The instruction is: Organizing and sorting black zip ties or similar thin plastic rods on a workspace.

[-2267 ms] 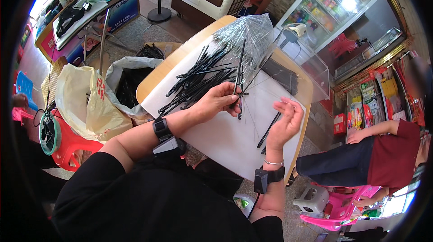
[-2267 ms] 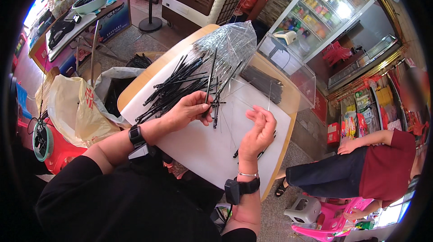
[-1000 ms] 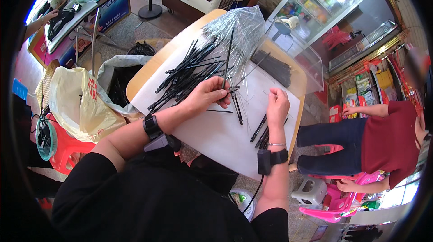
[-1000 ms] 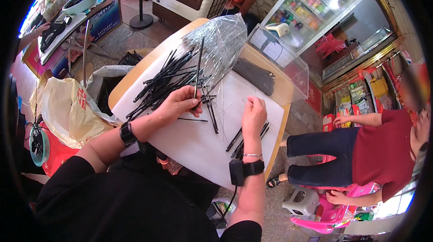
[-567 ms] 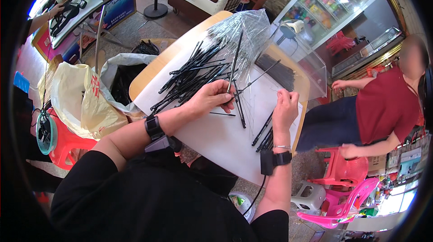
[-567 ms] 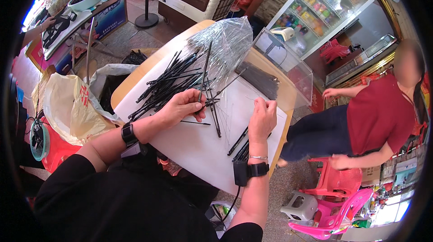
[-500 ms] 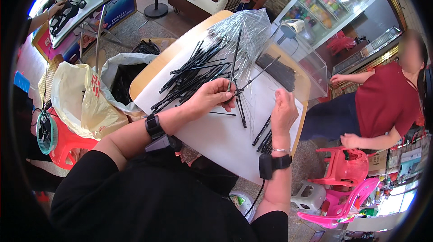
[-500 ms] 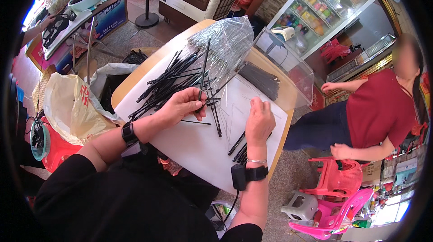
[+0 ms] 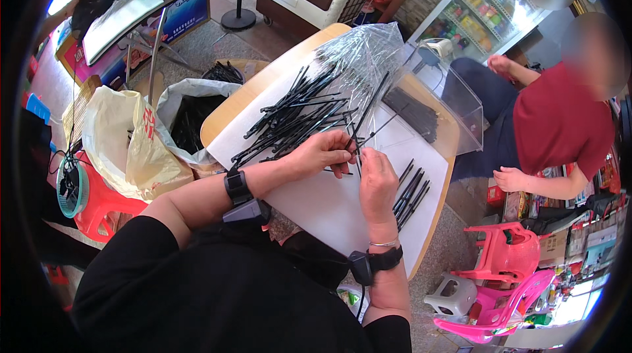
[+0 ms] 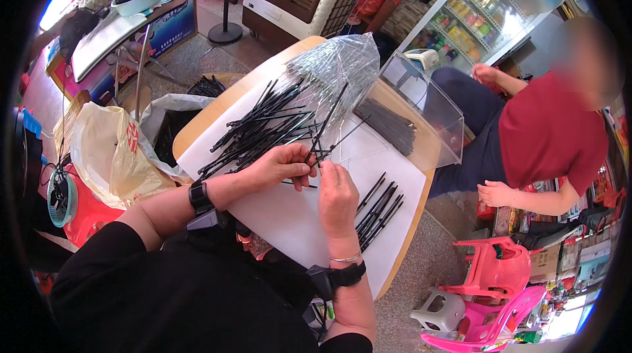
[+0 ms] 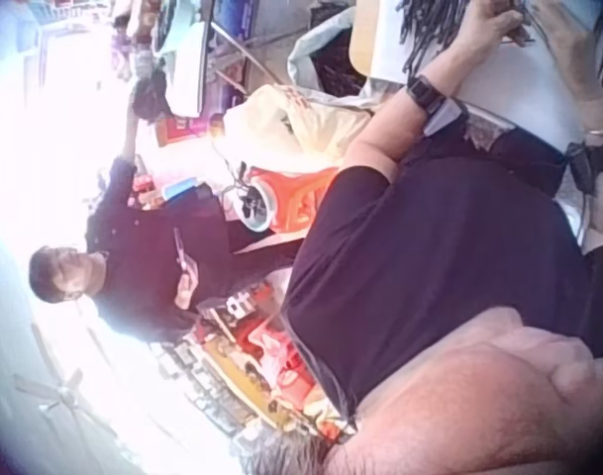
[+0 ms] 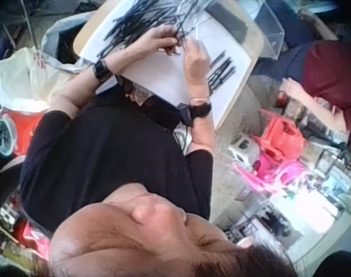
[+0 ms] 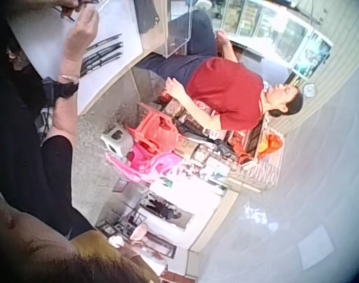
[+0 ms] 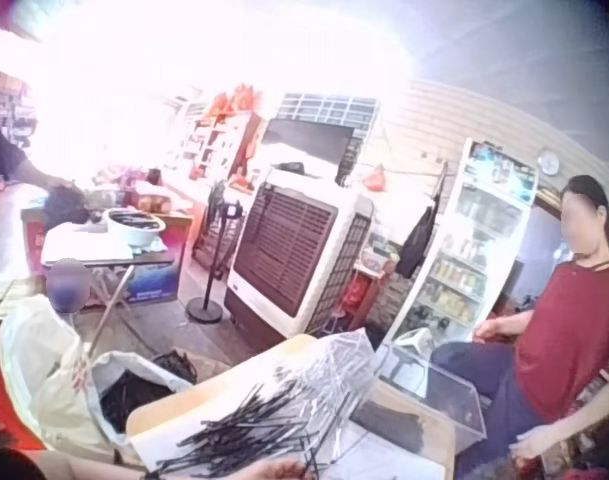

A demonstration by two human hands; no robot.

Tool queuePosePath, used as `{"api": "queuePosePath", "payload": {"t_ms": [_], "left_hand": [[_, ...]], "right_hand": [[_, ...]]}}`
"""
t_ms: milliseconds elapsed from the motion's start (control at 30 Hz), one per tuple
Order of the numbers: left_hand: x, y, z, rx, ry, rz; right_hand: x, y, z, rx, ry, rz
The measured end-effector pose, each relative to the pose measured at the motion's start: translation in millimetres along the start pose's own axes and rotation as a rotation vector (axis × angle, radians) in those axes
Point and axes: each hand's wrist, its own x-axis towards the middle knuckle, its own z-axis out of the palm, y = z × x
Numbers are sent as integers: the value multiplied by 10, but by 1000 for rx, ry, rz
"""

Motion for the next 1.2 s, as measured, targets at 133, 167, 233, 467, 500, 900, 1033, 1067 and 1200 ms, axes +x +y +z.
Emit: {"api": "queuePosePath", "payload": {"t_ms": [133, 167, 233, 467, 500, 900, 1033, 1067, 1200], "left_hand": [[4, -18, 4, 12, 22, 11], [11, -32, 8, 13, 20, 10], [33, -64, 19, 47, 25, 40], [7, -60, 95, 260, 100, 62], [-2, -43, 102, 295, 99, 74], [7, 143, -93, -329, 438, 402], [16, 198, -148, -350, 481, 570], [4, 199, -124, -266, 421, 524], [-55, 55, 132, -103, 100, 191]], "right_hand": [[-52, -77, 45, 381, 24, 306], [-62, -66, 70, 381, 26, 307], [-84, -30, 122, 793, 144, 496], [-84, -39, 89, 839, 57, 601], [-72, -71, 68, 791, 23, 601], [-67, 168, 13, 1008, 211, 665], [-66, 189, -15, 1012, 202, 691], [-65, 184, -33, 1045, 213, 702], [-51, 202, -33, 1147, 284, 776]]}}
